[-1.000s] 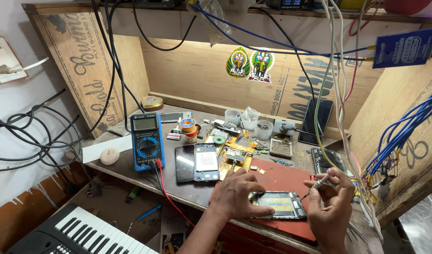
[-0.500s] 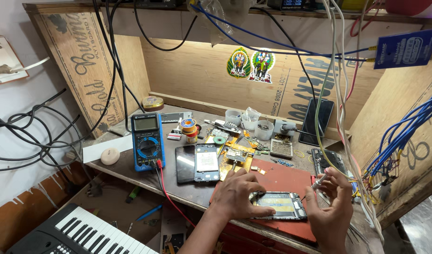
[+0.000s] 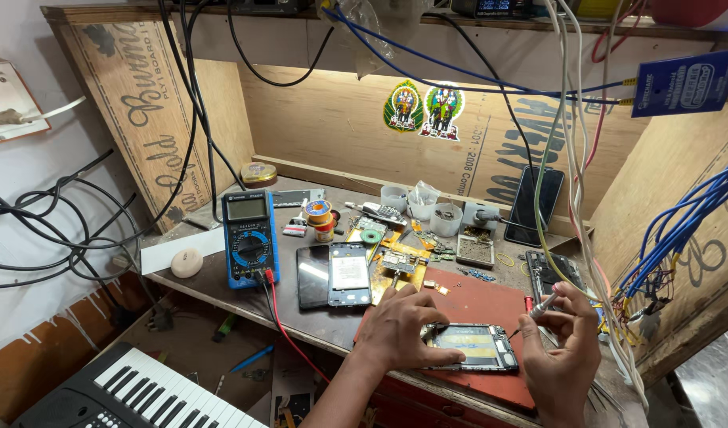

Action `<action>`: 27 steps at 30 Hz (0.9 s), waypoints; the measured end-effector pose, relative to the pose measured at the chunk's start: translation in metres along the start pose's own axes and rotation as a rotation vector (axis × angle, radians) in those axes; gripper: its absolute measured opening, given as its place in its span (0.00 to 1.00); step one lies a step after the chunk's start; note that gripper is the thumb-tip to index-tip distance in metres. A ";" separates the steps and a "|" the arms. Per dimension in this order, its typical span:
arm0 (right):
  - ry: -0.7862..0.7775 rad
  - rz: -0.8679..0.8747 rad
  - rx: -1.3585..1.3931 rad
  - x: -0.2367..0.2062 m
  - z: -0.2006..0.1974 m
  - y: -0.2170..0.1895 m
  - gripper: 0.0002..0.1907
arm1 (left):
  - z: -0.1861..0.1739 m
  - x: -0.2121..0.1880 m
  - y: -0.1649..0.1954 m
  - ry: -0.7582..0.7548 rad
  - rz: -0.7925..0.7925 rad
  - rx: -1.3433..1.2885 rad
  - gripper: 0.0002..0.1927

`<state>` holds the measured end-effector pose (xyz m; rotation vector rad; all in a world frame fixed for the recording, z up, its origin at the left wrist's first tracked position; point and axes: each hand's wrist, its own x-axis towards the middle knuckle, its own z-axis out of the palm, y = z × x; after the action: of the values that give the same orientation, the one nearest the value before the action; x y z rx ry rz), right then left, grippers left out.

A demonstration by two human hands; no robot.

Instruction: The person works at a cluttered electronics repair bench. They pick up a smartphone, open its back cover, remove and reposition the battery, and use a screwdriver to pry and work on the phone's internal components while holding the device steady with the other hand.

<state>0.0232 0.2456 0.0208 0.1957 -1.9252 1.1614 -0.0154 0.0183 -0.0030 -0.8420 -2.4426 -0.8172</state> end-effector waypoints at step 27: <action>0.034 0.044 -0.045 -0.001 0.000 0.000 0.35 | -0.002 0.000 0.001 -0.018 -0.018 0.008 0.29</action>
<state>0.0235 0.2454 0.0199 0.1085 -1.9323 1.1420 -0.0141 0.0180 -0.0012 -0.8290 -2.4715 -0.8088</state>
